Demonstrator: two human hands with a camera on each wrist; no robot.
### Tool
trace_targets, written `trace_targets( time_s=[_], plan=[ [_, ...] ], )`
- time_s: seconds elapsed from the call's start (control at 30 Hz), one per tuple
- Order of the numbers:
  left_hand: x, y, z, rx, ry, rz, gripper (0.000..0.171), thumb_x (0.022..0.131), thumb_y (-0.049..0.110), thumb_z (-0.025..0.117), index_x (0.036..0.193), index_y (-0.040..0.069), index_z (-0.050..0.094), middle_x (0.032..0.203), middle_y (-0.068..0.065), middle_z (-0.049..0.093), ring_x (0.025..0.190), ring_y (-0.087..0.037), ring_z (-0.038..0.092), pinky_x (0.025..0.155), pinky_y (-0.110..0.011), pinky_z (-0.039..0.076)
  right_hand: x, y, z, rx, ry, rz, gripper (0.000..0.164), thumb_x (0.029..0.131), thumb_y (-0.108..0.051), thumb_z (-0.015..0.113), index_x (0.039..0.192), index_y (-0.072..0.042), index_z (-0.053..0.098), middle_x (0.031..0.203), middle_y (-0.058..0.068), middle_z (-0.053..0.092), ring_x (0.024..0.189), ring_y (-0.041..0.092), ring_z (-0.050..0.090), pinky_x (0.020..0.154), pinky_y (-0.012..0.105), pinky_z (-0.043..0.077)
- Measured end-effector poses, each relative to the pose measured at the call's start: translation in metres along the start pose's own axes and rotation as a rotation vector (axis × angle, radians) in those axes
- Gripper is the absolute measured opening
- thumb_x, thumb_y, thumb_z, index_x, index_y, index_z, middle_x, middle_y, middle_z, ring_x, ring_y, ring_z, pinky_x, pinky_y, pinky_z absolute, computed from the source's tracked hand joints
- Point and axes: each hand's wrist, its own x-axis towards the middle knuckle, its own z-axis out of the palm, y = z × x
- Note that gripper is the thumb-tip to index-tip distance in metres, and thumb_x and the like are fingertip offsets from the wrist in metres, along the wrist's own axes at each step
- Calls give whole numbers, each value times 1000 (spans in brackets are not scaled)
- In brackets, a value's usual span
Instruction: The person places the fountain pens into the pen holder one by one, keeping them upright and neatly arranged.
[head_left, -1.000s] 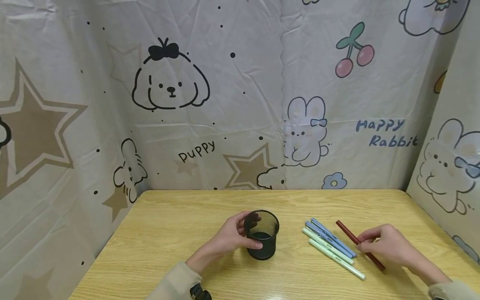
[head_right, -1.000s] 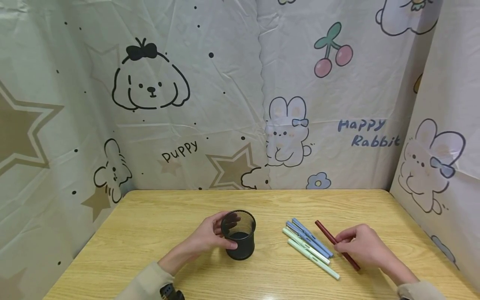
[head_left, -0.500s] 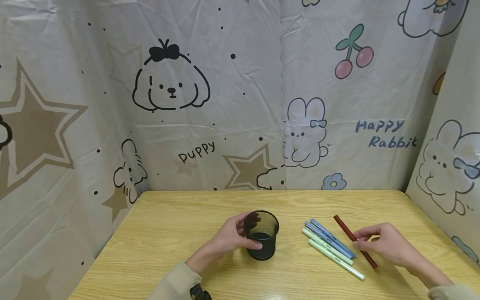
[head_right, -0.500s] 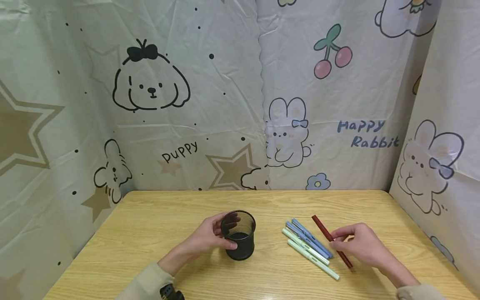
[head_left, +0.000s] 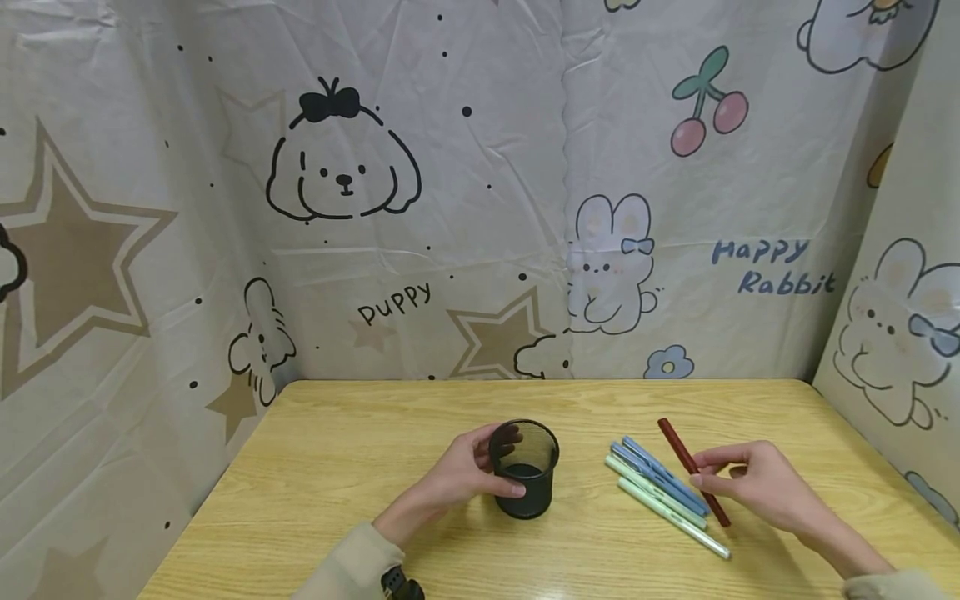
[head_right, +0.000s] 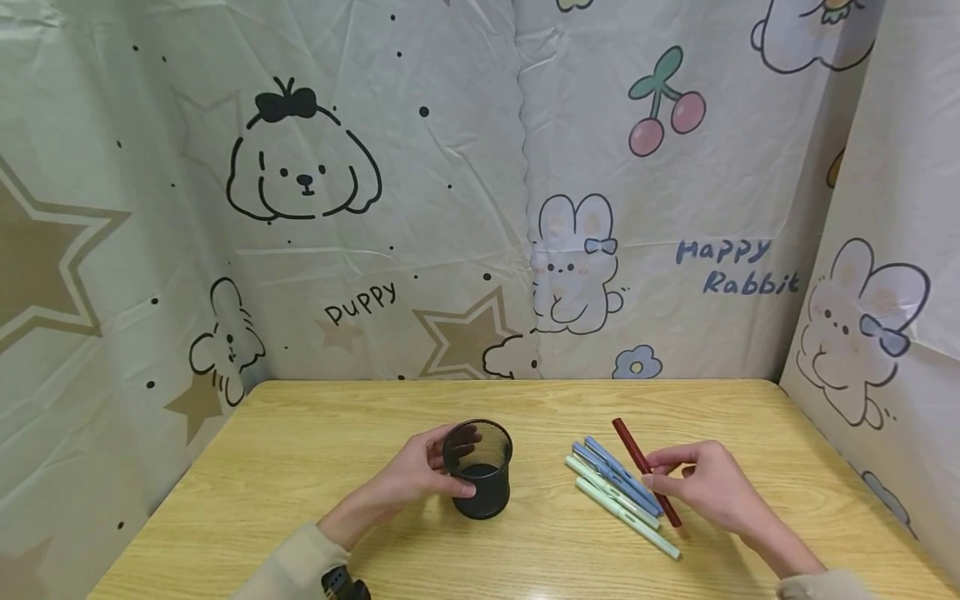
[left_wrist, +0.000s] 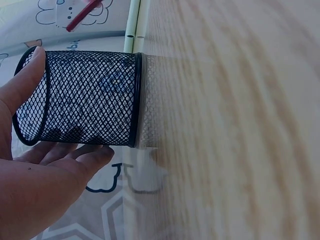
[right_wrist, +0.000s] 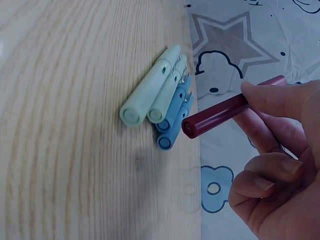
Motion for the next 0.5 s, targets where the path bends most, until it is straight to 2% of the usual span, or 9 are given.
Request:
trace_targets(
  time_s=[0.07,0.2,0.3,0.4,0.5],
  plan=[
    [0,0,-1,4,-1,1,76,83,-5,87,151,0,53,150,-18,56,143,-39,48,118,-52,37,0,-4,3,9,14,0,26,92,-23,84,110,-4,82,91,-2,75,89,12,58,74,24,46],
    [0,0,-1,6,-6,3,76,83,-5,87,151,-1,52,150,-18,56,143,-38,48,118,-52,37,0,-13,8,65,29,8,28,91,-22,85,111,-3,81,91,2,74,69,12,46,59,28,36],
    [0,1,-1,-3,-7,-9,76,83,-6,87,151,0,52,151,-17,56,143,-38,49,118,-51,37,1,-20,12,106,33,7,28,92,-22,85,111,-2,81,90,3,73,60,13,37,54,31,31],
    [0,1,-1,-2,-5,-10,76,83,-6,87,150,0,53,151,-18,56,143,-38,49,118,-51,38,1,-27,17,119,46,-2,27,92,-22,85,111,-2,81,78,2,64,59,12,35,53,31,31],
    [-1,2,0,1,-3,-15,76,83,-5,87,150,-1,52,151,-19,55,143,-39,48,117,-52,38,3,-34,20,137,56,-13,27,91,-20,85,110,-2,82,66,1,49,57,12,34,51,31,32]
  ],
)
